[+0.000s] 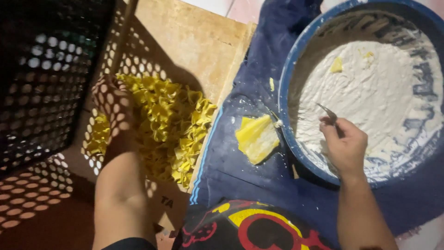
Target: Preparing wontons by placing filling on wrappers and folding them by hand
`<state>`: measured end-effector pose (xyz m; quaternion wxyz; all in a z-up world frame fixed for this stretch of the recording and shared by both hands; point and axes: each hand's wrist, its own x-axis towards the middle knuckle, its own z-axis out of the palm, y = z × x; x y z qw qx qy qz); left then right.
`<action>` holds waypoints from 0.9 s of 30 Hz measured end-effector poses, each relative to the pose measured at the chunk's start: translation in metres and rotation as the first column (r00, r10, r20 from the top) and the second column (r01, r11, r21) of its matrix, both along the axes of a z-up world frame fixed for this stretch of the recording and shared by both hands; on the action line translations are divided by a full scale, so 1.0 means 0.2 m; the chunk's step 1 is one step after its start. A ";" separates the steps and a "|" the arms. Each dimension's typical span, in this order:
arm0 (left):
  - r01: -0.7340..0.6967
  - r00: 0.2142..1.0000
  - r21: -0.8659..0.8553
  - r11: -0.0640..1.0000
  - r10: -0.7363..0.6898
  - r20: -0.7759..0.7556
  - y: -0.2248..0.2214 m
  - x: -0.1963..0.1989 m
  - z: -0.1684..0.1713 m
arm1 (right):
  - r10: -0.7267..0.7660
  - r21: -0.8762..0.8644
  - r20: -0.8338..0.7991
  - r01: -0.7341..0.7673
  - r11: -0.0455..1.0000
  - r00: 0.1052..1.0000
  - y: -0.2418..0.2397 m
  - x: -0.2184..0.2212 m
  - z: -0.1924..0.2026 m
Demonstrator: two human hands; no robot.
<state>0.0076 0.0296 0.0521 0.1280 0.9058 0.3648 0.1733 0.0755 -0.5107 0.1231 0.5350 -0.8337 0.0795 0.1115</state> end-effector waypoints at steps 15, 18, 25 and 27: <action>0.978 0.203 -0.029 0.205 -0.927 0.316 -1.28 -0.03 0.51 | 0.348 -0.794 -0.055 -0.252 0.553 0.936 -0.11 0.05 -0.03; 0.988 0.058 -0.147 0.047 -0.996 0.072 -1.33 -0.07 0.51 | 0.418 -0.821 0.185 -0.093 0.563 0.890 -0.06 0.08 -0.03; 0.959 0.133 -0.267 0.091 -0.980 0.145 -1.36 -0.04 0.57 | 0.555 -0.790 0.041 -0.313 0.528 0.831 0.01 0.12 -0.07; 0.937 0.187 -0.331 0.116 -0.964 0.191 -1.37 -0.02 0.61 | 0.560 -0.759 0.068 -0.321 0.566 0.826 -0.01 0.12 -0.05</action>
